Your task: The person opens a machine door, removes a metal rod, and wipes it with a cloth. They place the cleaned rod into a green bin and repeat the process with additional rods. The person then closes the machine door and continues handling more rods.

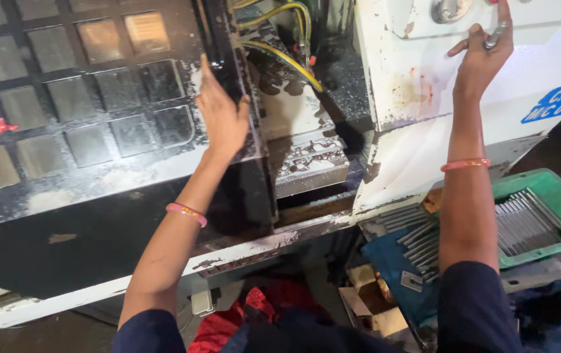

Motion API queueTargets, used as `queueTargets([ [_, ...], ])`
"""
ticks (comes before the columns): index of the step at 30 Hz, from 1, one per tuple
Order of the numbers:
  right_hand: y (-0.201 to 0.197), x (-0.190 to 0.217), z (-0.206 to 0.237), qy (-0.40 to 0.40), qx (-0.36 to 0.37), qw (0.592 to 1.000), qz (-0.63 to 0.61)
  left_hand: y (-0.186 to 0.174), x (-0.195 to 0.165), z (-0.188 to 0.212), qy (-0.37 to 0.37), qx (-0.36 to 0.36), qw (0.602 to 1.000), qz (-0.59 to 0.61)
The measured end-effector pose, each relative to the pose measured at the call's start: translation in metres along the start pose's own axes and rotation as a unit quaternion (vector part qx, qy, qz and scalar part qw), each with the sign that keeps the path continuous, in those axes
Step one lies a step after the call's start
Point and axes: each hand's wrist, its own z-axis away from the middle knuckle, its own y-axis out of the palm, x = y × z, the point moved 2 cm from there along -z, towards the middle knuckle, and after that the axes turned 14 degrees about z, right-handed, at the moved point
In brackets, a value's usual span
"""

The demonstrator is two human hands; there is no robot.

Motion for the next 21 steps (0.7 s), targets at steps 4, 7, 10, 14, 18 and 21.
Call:
queueTargets([
  [4,-0.001,-0.008,-0.002,-0.011,0.027,0.998,0.052,0.033,-0.015,-0.004,-0.020,0.059,0.998,-0.002],
  [7,-0.002,-0.008,-0.005,-0.020,0.041,0.994,0.103,0.053,-0.027,-0.008,0.006,0.095,0.995,0.014],
  [10,-0.002,-0.012,-0.007,-0.001,0.043,0.988,0.149,0.073,-0.036,-0.012,0.026,0.129,0.991,0.024],
  [14,-0.009,-0.009,-0.009,-0.016,0.061,0.970,0.235,0.102,-0.045,-0.018,0.023,0.157,0.987,0.030],
  [18,-0.019,0.004,-0.005,0.001,0.077,0.979,0.189,0.126,-0.055,-0.027,0.024,0.181,0.982,0.046],
  [21,-0.030,0.013,0.018,0.002,0.062,0.978,0.198,0.140,-0.063,-0.033,0.055,0.178,0.982,0.033],
])
